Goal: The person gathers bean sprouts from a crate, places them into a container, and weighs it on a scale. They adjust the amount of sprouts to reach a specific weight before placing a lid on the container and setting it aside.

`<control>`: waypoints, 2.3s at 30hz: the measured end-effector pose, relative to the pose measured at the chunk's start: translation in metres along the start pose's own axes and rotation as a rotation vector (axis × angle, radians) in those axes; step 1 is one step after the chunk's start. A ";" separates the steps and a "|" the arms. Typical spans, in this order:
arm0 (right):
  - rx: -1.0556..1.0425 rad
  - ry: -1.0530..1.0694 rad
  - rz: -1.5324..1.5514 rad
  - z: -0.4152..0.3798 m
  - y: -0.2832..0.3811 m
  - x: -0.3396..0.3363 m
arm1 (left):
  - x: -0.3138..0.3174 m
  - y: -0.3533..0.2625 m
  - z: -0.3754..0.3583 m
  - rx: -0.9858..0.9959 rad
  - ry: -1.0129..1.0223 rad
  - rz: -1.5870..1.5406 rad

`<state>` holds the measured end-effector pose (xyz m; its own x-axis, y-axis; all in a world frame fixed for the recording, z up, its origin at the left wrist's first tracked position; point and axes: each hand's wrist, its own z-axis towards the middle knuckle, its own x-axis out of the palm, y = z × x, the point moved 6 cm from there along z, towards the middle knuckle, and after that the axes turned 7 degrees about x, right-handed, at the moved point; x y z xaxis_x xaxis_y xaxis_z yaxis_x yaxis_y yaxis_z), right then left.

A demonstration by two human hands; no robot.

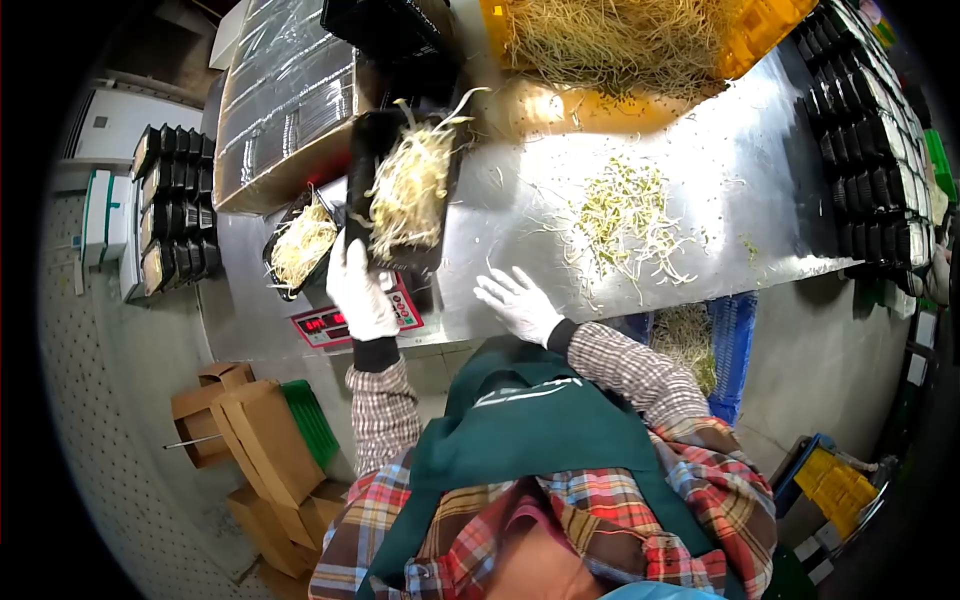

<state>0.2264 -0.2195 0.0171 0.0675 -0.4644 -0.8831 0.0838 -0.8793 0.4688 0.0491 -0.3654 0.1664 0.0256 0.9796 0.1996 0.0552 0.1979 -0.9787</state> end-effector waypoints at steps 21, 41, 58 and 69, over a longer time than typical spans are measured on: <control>0.819 -0.533 -0.297 0.185 -0.211 -0.028 | -0.031 0.095 -0.069 -0.261 0.070 0.209; 0.925 -0.272 -0.221 -0.028 -0.070 -0.067 | 0.005 0.168 -0.003 -0.165 0.322 0.245; 1.529 -0.651 -0.304 -0.317 -0.227 -0.139 | 0.002 0.156 0.017 0.064 0.143 0.684; 0.681 -0.785 -0.426 -0.103 -0.391 -0.356 | 0.328 0.040 0.011 1.056 0.610 0.912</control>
<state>0.2718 0.3004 0.1502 -0.5025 0.1616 -0.8493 -0.6266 -0.7449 0.2291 0.0491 -0.0360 0.1918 0.0657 0.6660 -0.7431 -0.9168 -0.2537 -0.3085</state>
